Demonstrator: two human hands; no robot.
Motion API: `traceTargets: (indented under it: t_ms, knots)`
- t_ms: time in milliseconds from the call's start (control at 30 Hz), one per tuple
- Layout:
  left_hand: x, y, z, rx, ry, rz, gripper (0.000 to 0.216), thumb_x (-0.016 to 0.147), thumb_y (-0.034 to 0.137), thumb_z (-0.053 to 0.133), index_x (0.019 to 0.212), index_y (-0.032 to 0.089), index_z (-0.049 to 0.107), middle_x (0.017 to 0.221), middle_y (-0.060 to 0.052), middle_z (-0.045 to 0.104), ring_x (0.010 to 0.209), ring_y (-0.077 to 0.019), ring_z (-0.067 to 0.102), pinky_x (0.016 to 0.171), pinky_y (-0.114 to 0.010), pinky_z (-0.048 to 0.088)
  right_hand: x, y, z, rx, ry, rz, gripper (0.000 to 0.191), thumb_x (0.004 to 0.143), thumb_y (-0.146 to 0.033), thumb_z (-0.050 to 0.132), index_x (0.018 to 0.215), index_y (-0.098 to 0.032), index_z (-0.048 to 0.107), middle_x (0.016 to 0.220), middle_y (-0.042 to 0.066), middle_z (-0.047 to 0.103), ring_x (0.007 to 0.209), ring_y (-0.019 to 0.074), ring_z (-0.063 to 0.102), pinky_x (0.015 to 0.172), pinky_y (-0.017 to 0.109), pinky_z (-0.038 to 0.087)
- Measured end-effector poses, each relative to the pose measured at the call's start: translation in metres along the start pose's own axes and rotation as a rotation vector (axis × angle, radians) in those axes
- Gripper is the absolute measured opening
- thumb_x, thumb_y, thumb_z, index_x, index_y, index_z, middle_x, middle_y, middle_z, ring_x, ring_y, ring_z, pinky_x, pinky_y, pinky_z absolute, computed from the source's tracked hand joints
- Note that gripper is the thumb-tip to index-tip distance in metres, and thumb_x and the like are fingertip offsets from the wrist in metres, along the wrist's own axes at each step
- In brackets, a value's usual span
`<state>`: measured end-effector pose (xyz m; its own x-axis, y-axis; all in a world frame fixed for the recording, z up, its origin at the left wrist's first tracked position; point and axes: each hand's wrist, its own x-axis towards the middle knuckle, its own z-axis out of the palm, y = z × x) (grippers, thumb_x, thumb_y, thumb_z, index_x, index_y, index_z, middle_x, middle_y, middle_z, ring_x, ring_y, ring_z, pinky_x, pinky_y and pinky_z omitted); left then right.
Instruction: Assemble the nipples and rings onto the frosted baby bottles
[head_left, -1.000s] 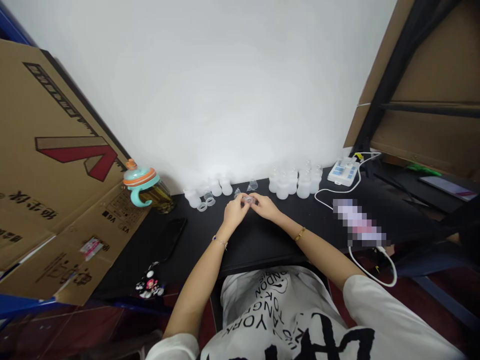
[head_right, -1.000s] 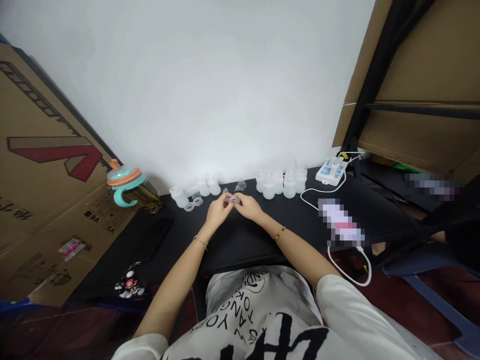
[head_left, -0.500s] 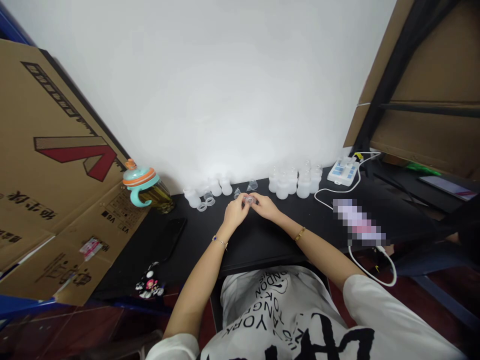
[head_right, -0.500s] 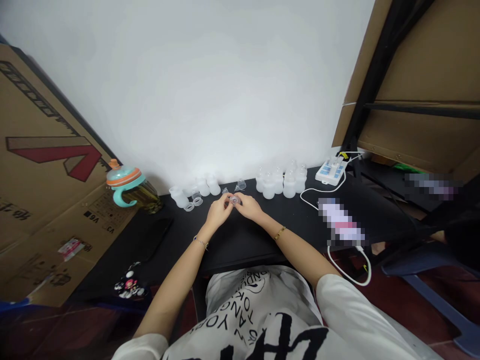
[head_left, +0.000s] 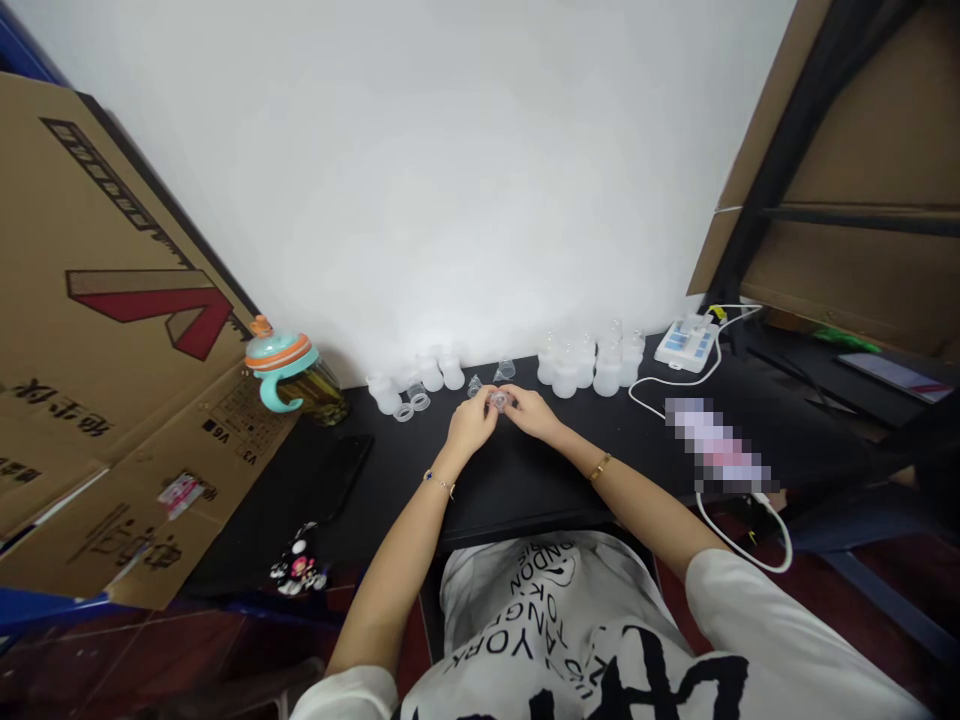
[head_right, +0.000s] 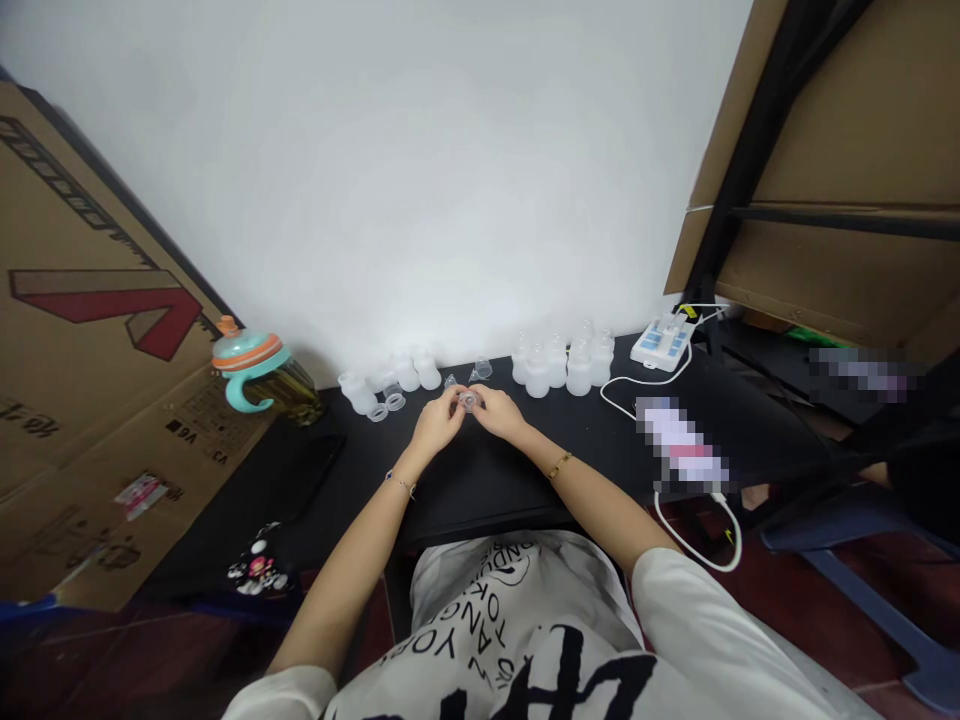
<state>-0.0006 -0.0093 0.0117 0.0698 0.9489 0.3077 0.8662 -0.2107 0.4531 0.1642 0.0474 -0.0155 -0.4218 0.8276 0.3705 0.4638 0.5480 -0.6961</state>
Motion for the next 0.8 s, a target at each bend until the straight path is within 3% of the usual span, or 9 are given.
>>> traceTargets:
  t_ms: [800]
  knots:
    - [-0.0002, -0.0003, -0.0017, 0.031, -0.045, -0.006, 0.033, 0.101, 0.025, 0.049, 0.131, 0.028, 0.061, 0.109, -0.006, 0.079, 0.098, -0.0261, 0.076, 0.089, -0.034, 0.054, -0.0008, -0.0003, -0.0010, 0.014, -0.017, -0.012, 0.029, 0.091, -0.019, 0.062, 0.117, -0.020, 0.074, 0.093, 0.002, 0.077, 0.075, 0.0167, 0.066, 0.071, 0.025, 0.045]
